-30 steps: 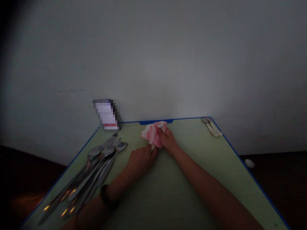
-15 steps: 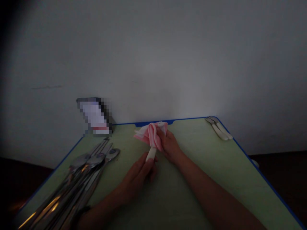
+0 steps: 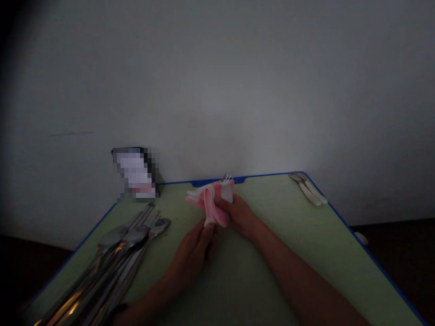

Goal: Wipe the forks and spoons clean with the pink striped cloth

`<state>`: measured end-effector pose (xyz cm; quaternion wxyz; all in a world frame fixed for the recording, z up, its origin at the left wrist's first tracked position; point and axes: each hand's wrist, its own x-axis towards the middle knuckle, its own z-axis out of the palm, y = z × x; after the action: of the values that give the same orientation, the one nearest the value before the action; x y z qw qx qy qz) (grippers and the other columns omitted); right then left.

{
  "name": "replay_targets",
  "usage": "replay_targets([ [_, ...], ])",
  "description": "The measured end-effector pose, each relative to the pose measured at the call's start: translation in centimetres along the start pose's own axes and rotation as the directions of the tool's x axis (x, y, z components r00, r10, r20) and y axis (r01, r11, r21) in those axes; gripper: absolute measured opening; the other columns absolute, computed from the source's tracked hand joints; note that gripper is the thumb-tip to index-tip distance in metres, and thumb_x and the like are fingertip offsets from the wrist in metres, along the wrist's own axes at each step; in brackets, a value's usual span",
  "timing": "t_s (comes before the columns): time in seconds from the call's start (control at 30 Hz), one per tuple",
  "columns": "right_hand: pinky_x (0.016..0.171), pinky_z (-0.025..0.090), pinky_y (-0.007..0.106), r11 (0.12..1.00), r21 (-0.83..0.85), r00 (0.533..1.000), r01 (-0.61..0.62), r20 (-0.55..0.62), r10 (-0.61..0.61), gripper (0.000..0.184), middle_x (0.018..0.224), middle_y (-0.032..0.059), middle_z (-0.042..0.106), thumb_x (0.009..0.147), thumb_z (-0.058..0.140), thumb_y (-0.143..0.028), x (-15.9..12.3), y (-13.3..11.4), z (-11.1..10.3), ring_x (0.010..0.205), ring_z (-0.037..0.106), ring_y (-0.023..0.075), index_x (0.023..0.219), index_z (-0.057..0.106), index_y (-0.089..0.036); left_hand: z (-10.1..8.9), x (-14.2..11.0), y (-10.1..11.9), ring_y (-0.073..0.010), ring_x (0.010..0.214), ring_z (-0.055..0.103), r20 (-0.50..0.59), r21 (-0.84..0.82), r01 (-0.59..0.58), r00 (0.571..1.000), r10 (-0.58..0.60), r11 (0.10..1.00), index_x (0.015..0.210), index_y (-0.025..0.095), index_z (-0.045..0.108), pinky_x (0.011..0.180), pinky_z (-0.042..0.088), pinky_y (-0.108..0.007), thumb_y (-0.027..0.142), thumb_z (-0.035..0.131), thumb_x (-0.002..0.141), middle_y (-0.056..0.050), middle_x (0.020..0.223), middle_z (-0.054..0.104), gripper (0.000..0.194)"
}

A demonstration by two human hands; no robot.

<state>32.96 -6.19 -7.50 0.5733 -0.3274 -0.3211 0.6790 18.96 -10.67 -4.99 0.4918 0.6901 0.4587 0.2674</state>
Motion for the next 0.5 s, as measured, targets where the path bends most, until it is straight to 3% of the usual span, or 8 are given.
replay_targets([
  [0.3,0.064,0.045,0.022,0.997,-0.066,0.989,-0.051,0.134,0.059,0.033,0.075,0.0037,0.067,0.060,0.076,-0.035,-0.11,-0.20,-0.49,0.064,0.058,0.0108,0.081,0.065,-0.012,-0.03,0.26,-0.52,-0.0109,0.048,0.042,0.005,0.053,0.006,1.000,-0.006,0.999,0.072,0.019,0.047,0.046,0.032,-0.022,0.047,0.035,0.091,0.005,0.055,0.044,0.035],
  [0.4,0.065,0.045,0.021,0.996,-0.055,0.990,-0.076,0.118,0.082,0.032,0.077,0.0040,0.067,0.060,0.076,-0.033,-0.10,-0.20,-0.46,0.066,0.059,0.0106,0.082,0.066,-0.012,-0.12,0.16,-0.49,-0.0108,0.048,0.042,0.036,0.045,-0.009,0.999,0.008,0.999,0.071,0.019,0.046,0.047,0.032,-0.022,0.046,0.036,0.091,0.006,0.054,0.043,0.035],
  [0.5,0.062,0.046,0.021,0.995,-0.029,0.995,-0.098,0.031,0.098,0.030,0.073,0.0043,0.067,0.065,0.072,-0.037,-0.02,-0.23,-0.17,0.064,0.058,0.0110,0.081,0.066,-0.012,-0.22,0.09,-0.35,-0.0108,0.048,0.042,0.046,0.038,-0.013,0.999,0.011,0.999,0.069,0.019,0.046,0.047,0.032,-0.022,0.047,0.036,0.091,0.006,0.053,0.044,0.036],
])
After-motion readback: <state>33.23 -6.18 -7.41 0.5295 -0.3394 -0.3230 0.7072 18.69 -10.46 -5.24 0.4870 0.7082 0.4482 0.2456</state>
